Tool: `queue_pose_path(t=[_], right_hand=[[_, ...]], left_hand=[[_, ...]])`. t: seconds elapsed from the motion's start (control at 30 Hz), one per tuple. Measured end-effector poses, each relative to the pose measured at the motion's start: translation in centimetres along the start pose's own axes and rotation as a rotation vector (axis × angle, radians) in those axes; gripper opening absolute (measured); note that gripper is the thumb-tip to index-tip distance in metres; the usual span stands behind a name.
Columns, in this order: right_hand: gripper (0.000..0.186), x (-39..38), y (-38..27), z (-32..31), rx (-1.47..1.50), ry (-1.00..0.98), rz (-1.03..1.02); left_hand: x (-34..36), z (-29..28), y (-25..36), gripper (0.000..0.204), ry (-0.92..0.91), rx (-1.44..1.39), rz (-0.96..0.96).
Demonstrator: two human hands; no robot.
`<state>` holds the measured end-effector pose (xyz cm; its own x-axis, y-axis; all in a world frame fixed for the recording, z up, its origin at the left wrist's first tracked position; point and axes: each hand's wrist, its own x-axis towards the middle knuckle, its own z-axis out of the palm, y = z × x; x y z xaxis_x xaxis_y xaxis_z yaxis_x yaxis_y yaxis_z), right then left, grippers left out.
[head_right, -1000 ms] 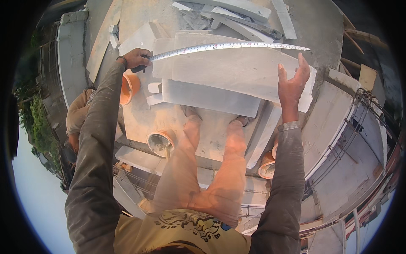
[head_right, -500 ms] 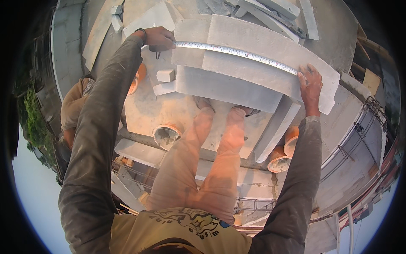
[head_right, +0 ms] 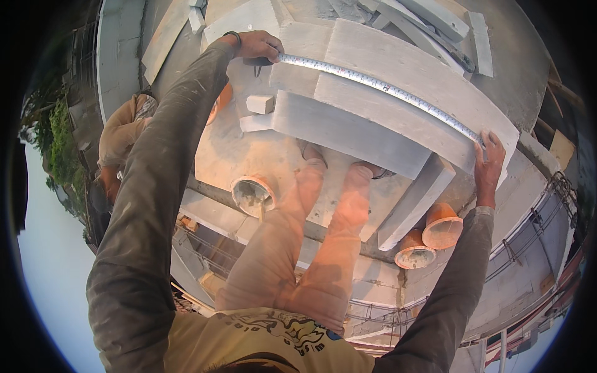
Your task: The person measures a masonry block using a tape measure, marks it, and then cuts the block using a hand saw on a construction rooftop.
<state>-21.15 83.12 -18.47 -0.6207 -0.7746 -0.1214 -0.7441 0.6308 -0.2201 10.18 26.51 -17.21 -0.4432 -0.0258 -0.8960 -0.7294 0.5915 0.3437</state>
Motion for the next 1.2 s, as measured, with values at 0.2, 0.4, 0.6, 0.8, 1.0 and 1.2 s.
queue_pose_path(t=[0.2,0.4,0.6,0.8,1.0,1.2], right_hand=[[0.04,-0.7,0.9,-1.3,-0.025,-0.037,-0.004],[0.042,-1.3,2.5,-0.5,0.014,-0.05,0.006],[0.043,-2.0,2.4,-1.1,0.069,-0.056,-0.015],[0.044,-1.7,2.5,-0.9,0.107,-0.059,-0.031],[0.043,-1.5,3.7,-1.1,0.101,-0.101,-0.036],[0.043,-1.1,3.2,-1.7,0.172,-0.166,0.029]], left_hand=[[0.2,0.5,1.8,0.04,0.019,0.055,0.033],[1.6,1.2,2.5,0.041,-0.023,0.12,0.08],[2.2,1.2,4.7,0.034,-0.142,0.27,0.011],[2.8,1.3,3.2,0.029,-0.203,0.096,0.08],[3.2,2.5,3.7,0.026,-0.193,-0.029,0.105],[3.7,3.3,2.8,0.022,-0.204,-0.253,0.1]])
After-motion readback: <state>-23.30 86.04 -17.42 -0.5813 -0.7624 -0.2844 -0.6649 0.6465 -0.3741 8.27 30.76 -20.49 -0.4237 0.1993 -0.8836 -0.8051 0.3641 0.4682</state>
